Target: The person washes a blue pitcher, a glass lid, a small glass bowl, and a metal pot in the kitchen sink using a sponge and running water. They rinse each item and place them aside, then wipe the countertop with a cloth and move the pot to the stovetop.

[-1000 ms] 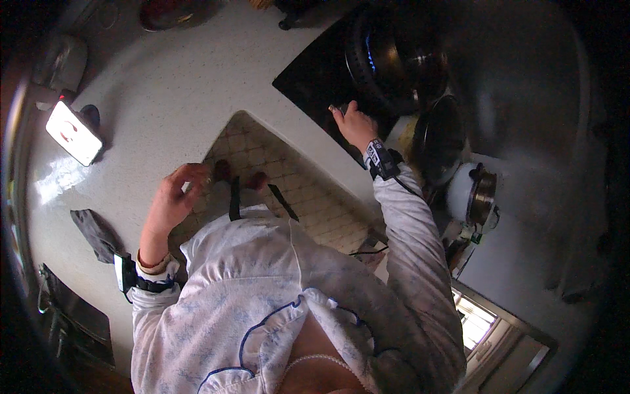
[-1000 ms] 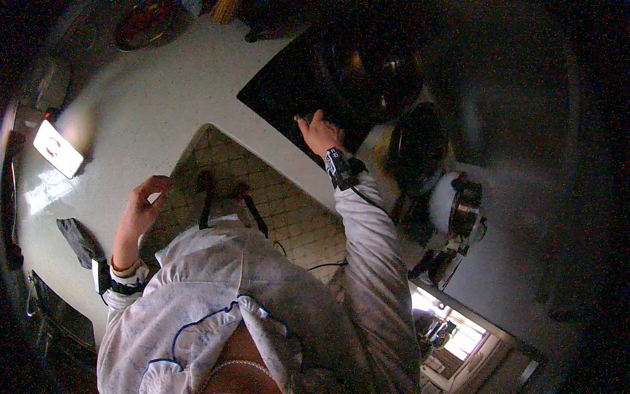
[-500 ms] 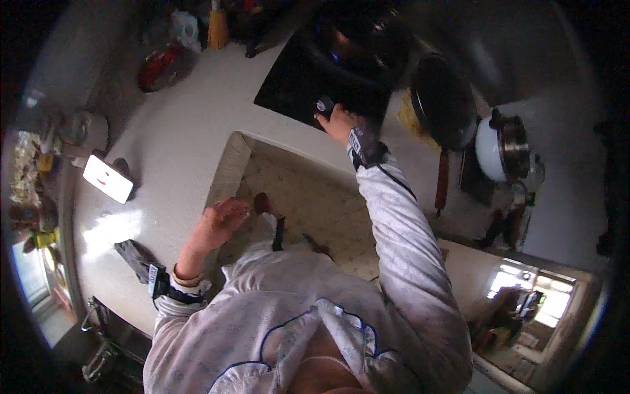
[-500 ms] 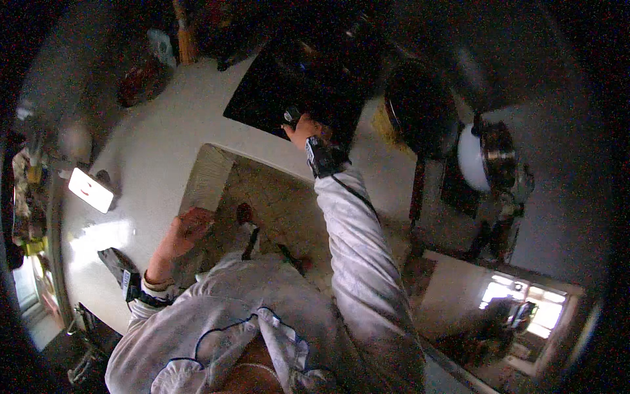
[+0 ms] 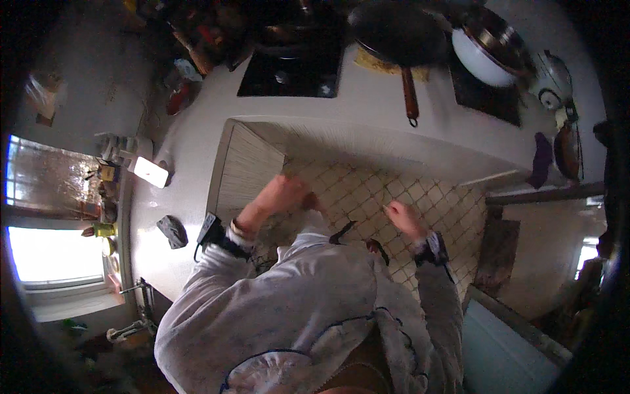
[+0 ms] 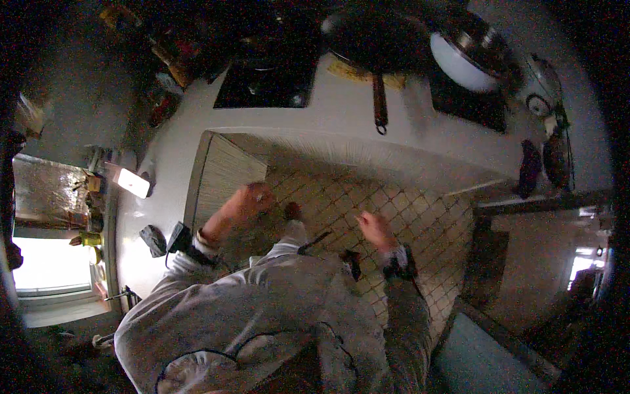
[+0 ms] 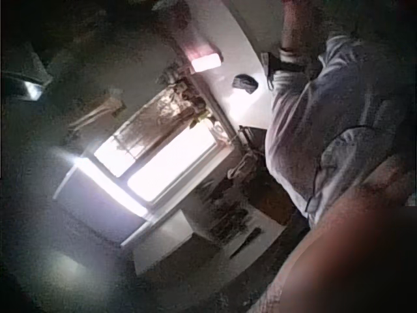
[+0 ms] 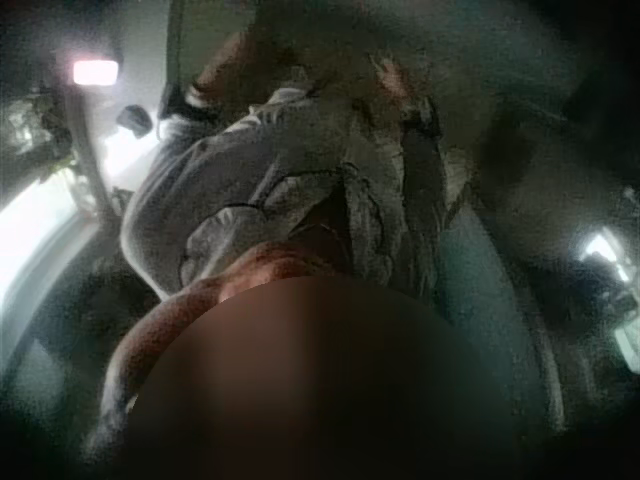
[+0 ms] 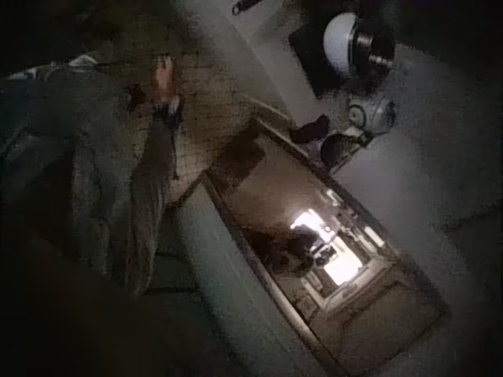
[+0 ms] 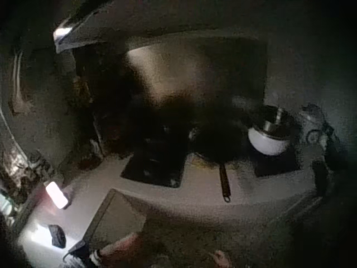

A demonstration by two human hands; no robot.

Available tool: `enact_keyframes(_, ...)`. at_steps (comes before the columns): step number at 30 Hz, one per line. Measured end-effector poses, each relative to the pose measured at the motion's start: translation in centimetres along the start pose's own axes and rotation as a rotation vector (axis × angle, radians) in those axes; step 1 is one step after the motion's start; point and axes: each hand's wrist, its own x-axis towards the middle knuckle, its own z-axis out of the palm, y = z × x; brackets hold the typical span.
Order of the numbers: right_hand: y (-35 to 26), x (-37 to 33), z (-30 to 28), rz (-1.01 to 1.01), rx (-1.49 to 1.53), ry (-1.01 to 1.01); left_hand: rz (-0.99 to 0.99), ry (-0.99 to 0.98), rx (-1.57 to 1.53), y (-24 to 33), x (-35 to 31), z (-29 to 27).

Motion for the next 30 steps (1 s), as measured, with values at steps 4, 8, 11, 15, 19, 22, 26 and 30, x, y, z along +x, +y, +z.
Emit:
enact_keyframes(4,9.1,-13.9,-3.5,0.262,0.171,0.068,-0.19,0.293,-0.097,-6.1,6.2,-1.6)
enact_keyframes(8,12.3,-25.0,-2.7,0.553,0.177,0.188,-0.273,0.56,0.107,-14.2,13.4,-6.2)
enact_keyframes(11,12.3,-29.7,0.2,0.695,0.277,0.275,-0.297,0.611,0.374,-19.3,17.2,-8.6)
enact_keyframes(15,10.7,-31.1,4.7,0.872,0.416,0.361,-0.305,0.582,0.733,-24.4,21.5,-8.6)
enact_keyframes(19,9.5,-30.7,6.3,0.95,0.481,0.358,-0.411,0.416,1.07,-30.5,22.9,-7.5)
enact_keyframes(22,9.4,-30.4,5.4,0.982,0.481,0.359,-0.168,0.405,2.045,-35.9,21.8,-7.5)
enact_keyframes(26,10.2,-29.6,3.3,0.993,0.448,0.351,-0.007,0.237,2.936,-38.6,21.1,-7.3)
enact_keyframes(30,10.9,-27.6,1.5,0.972,0.414,0.356,-0.03,0.293,2.378,-34.4,21.0,-6.7)
